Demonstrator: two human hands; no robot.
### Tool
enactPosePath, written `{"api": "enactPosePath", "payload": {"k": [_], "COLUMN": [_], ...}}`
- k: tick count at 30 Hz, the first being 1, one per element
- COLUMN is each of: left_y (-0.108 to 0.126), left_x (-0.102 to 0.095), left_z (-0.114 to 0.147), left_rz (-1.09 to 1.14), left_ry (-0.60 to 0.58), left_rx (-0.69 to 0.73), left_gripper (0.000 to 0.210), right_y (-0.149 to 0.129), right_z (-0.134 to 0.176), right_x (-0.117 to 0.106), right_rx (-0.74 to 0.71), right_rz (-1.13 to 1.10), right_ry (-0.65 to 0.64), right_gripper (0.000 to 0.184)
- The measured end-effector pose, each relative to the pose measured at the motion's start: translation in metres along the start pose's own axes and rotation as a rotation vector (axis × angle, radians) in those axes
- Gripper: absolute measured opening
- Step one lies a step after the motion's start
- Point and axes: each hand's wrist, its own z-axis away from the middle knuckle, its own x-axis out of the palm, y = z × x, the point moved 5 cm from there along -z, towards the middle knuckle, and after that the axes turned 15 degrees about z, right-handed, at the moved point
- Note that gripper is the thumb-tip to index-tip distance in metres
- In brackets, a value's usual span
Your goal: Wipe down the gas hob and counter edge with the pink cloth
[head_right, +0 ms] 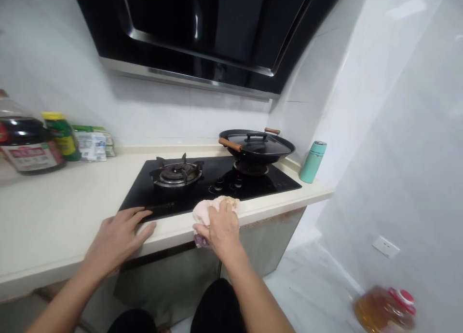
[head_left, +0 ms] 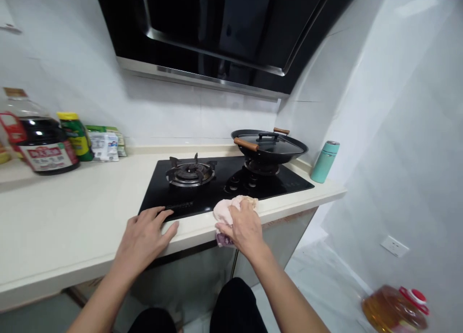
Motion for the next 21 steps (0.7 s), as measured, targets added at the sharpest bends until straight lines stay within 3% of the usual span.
{"api": "enactPosePath", "payload": {"k": [5, 9, 13, 17, 19, 21], "left_y": [0.002, -0.007, -0.017, -0.018, -0.016, -0.014], "left_x": [-0.001, 0.001, 0.002, 0.000, -0.001, -0.001], "left_z": [0.002, 0.005, 0.006, 0.008, 0.009, 0.011], "left_rz": [-0.077, -0.050, 0.016, 0.076, 0.089, 0.099], "left_ry": [-0.010, 0.025, 0.069, 0.092, 0.087, 0.076], "left_rx": [-0.039, -0.063, -0.074, -0.106, -0.120, -0.127], "left_gripper": [0.040, 0.032, 0.028, 0.027, 0.027, 0.027], "right_y": [-0.023, -0.031, -0.022, -0.016, -0.016, -0.014], "right_z": [0.017, 0.036, 0.042, 0.027, 0.012, -0.002], "right_x": [-0.012, -0.021, -0.018, -0.013, -0.008, 0.002], "right_rx": [0.041, 0.083, 0.349, 0.575, 0.584, 0.545], "right_rz": [-0.224, -0.522, -0.853, -1.226, -1.399, -1.382], "right_ry": [0.049, 0.067, 0.029, -0.066, -0.059, -0.058], "right_gripper": [0.029, 0.034, 0.032, 0.054, 0.063, 0.064]}}
